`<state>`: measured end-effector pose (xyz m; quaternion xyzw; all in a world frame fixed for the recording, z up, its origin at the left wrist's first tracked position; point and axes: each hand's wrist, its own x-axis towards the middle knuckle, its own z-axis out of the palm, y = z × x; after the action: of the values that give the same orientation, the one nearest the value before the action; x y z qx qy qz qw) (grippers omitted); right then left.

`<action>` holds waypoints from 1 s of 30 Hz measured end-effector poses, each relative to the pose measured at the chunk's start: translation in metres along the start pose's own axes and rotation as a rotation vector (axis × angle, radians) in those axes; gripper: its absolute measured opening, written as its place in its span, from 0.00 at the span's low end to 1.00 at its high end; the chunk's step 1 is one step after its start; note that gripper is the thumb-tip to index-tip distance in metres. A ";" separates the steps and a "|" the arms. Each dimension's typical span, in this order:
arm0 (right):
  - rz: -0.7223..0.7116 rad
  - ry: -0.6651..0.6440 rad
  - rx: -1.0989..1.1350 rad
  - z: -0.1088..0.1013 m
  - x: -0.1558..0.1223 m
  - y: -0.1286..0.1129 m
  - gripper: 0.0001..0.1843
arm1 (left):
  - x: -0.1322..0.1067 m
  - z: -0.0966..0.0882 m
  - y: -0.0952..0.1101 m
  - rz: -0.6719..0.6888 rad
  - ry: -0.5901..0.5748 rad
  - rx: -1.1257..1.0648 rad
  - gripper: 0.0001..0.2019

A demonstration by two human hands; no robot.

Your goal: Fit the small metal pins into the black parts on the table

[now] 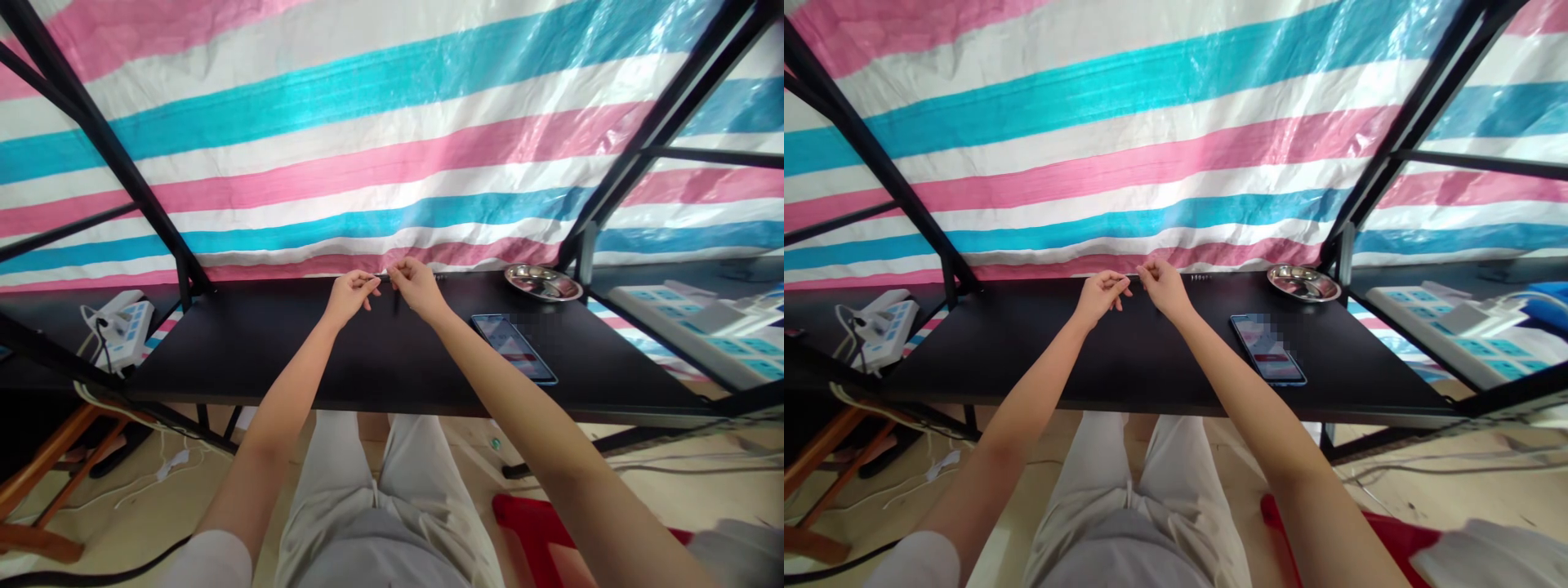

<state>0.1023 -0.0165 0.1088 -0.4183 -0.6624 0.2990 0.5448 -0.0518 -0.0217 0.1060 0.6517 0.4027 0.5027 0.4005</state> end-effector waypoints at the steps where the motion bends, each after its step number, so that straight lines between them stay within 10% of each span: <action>1: -0.017 -0.007 -0.014 -0.001 0.001 -0.002 0.16 | -0.001 0.000 0.001 0.005 0.015 0.006 0.15; 18: -0.185 -0.003 -0.238 0.002 0.004 -0.019 0.10 | -0.002 0.007 0.011 -0.050 0.114 -0.002 0.24; 30: -0.822 -0.131 -0.828 -0.006 0.002 -0.019 0.16 | 0.013 -0.020 0.014 -0.565 -0.291 -0.335 0.24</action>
<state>0.1042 -0.0243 0.1270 -0.2858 -0.8641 -0.1953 0.3653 -0.0671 -0.0125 0.1271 0.5045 0.4178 0.3330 0.6782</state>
